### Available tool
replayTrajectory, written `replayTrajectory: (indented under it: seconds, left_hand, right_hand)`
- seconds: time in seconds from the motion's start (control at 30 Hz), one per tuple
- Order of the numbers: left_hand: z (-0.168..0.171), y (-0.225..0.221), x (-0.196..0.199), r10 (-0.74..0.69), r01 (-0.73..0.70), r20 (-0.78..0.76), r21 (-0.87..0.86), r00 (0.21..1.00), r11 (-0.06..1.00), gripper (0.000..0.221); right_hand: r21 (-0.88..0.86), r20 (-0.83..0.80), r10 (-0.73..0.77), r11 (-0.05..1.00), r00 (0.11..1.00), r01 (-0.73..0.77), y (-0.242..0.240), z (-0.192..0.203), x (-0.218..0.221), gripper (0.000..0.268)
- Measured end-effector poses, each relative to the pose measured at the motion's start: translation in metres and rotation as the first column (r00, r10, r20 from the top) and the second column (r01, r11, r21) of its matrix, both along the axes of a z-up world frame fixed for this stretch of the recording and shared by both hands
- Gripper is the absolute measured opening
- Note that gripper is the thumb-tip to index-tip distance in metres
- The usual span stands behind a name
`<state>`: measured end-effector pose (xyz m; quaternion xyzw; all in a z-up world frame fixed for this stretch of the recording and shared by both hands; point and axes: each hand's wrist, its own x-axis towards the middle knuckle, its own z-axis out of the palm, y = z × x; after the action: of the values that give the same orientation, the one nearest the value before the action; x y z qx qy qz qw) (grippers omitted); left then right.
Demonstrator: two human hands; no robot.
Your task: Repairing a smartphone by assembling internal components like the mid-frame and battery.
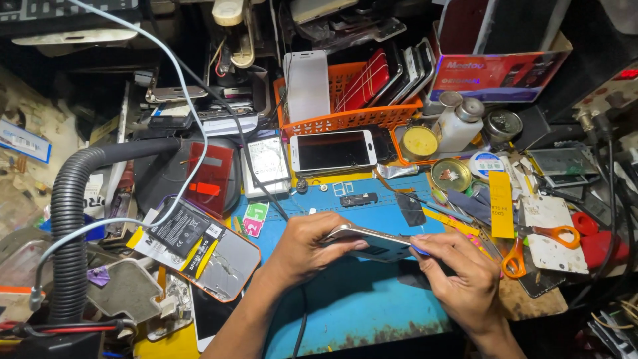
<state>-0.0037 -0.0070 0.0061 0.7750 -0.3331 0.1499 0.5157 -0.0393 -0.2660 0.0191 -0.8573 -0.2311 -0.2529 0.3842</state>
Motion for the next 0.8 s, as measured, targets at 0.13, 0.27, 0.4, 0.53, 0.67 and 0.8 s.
replayTrajectory:
  seconds: [0.13,0.27,0.4,0.53,0.67,0.8]
  left_hand:
    - [-0.001,0.001,0.000,-0.002,0.000,-0.082,-0.019,0.997,1.000,0.014]
    - [-0.004,0.001,0.002,0.063,-0.060,-0.170,0.021,0.983,0.998,0.017]
    - [-0.002,0.000,0.000,0.176,-0.150,-0.374,0.099,0.910,0.984,0.026]
    - [0.004,-0.006,-0.001,0.128,-0.098,-0.451,0.089,0.883,0.991,0.035]
    - [-0.001,-0.013,0.000,0.197,-0.072,-0.498,0.259,0.844,0.963,0.036]
    - [-0.005,-0.019,-0.002,0.228,-0.087,-0.288,0.428,0.930,0.899,0.047]
  right_hand:
    - [0.010,-0.024,-0.014,1.000,1.000,0.015,-0.011,-0.011,0.000,0.016]
    - [0.146,-0.115,-0.043,0.987,0.992,0.060,-0.012,-0.023,0.005,0.014]
    - [0.288,-0.222,-0.026,0.953,0.975,0.091,-0.012,-0.031,0.014,0.010]
    - [0.261,-0.168,-0.035,0.962,0.985,0.079,-0.019,0.002,0.026,0.014]
    - [0.070,-0.071,-0.014,0.997,0.997,0.019,-0.016,0.046,0.035,0.010]
    - [0.022,-0.057,0.105,0.994,0.993,-0.104,-0.002,0.073,0.039,0.013]
